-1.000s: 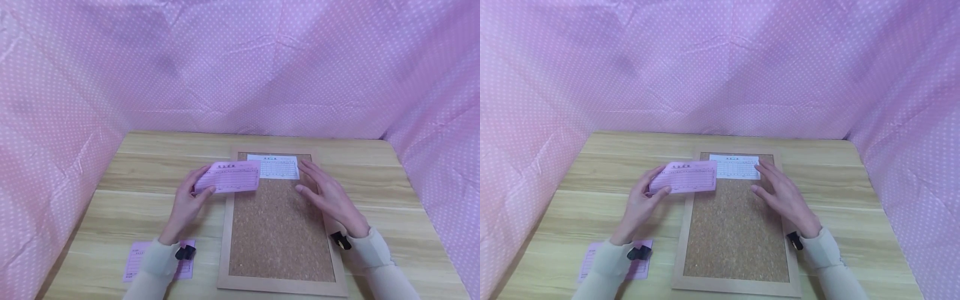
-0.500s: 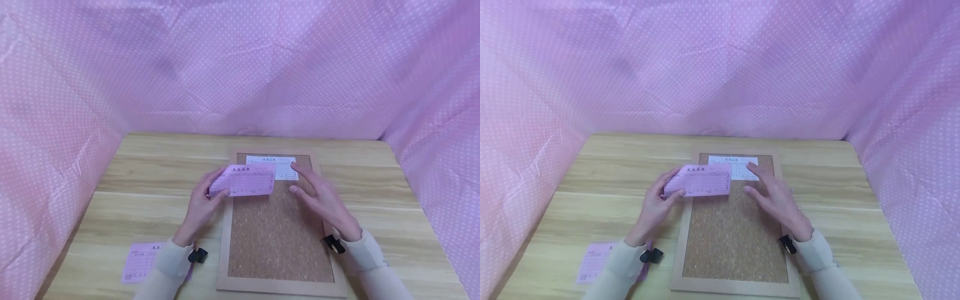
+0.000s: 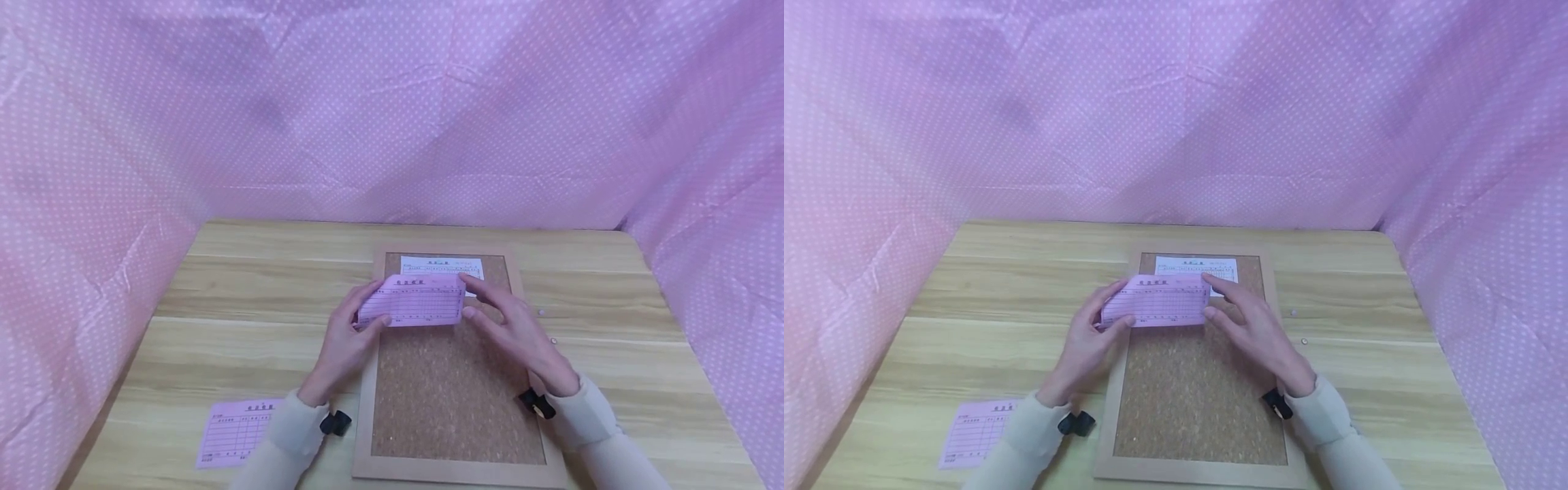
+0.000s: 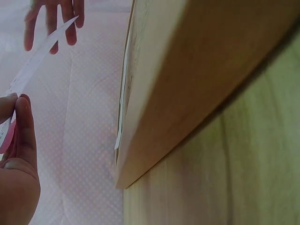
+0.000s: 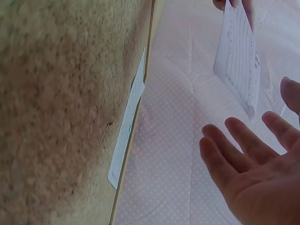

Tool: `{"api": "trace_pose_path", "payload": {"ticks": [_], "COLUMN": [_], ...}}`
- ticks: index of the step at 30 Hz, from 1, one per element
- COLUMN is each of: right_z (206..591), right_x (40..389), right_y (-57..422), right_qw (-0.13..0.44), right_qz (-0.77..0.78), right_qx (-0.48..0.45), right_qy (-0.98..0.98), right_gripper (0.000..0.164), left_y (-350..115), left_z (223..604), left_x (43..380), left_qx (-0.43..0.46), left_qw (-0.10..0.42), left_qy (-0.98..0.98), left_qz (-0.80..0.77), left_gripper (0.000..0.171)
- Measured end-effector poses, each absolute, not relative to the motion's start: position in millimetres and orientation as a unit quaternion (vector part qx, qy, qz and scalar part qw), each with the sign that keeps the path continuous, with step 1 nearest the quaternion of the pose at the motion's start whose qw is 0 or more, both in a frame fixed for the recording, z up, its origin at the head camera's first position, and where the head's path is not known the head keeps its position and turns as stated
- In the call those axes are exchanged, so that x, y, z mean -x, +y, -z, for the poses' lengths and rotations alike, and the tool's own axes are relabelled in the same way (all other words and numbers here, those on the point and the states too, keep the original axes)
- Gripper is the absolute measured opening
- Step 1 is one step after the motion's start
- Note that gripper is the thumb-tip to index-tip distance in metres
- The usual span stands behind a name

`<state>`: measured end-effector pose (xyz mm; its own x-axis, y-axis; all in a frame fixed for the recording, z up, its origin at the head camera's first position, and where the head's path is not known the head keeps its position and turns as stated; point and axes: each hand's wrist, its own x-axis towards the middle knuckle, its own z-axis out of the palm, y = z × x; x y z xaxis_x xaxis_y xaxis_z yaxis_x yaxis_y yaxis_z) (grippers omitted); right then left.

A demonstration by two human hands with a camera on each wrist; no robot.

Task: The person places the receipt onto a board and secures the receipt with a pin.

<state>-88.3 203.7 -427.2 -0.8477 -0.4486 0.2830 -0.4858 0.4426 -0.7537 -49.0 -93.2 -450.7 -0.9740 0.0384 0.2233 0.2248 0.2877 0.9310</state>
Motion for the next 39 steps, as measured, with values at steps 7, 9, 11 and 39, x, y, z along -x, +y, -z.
{"api": "trace_pose_path", "payload": {"ticks": [7, 9, 11, 39], "right_z": [432.2, 432.7, 433.0, 435.3], "right_x": [88.7, 88.8, 88.9, 89.5], "right_y": [202.0, 201.7, 201.8, 215.3], "right_qw": [0.016, 0.016, 0.017, -0.01], "right_qz": [-0.496, -0.51, -0.522, -0.478], "right_qx": [-0.259, -0.249, -0.238, -0.2], "right_qy": [-0.829, -0.823, -0.819, -0.855], "right_gripper": [0.044, 0.041, 0.038, 0.033], "left_y": [-87.7, -87.1, -87.1, -85.0], "left_z": [455.0, 456.0, 456.6, 455.3], "left_x": [49.3, 49.8, 49.9, 70.6], "left_qx": [0.089, 0.093, 0.093, 0.095], "left_qw": [0.081, 0.083, 0.081, 0.071], "left_qy": [-0.803, -0.804, -0.804, -0.823], "left_qz": [0.584, 0.581, 0.582, 0.555], "left_gripper": [0.063, 0.063, 0.063, 0.033]}}
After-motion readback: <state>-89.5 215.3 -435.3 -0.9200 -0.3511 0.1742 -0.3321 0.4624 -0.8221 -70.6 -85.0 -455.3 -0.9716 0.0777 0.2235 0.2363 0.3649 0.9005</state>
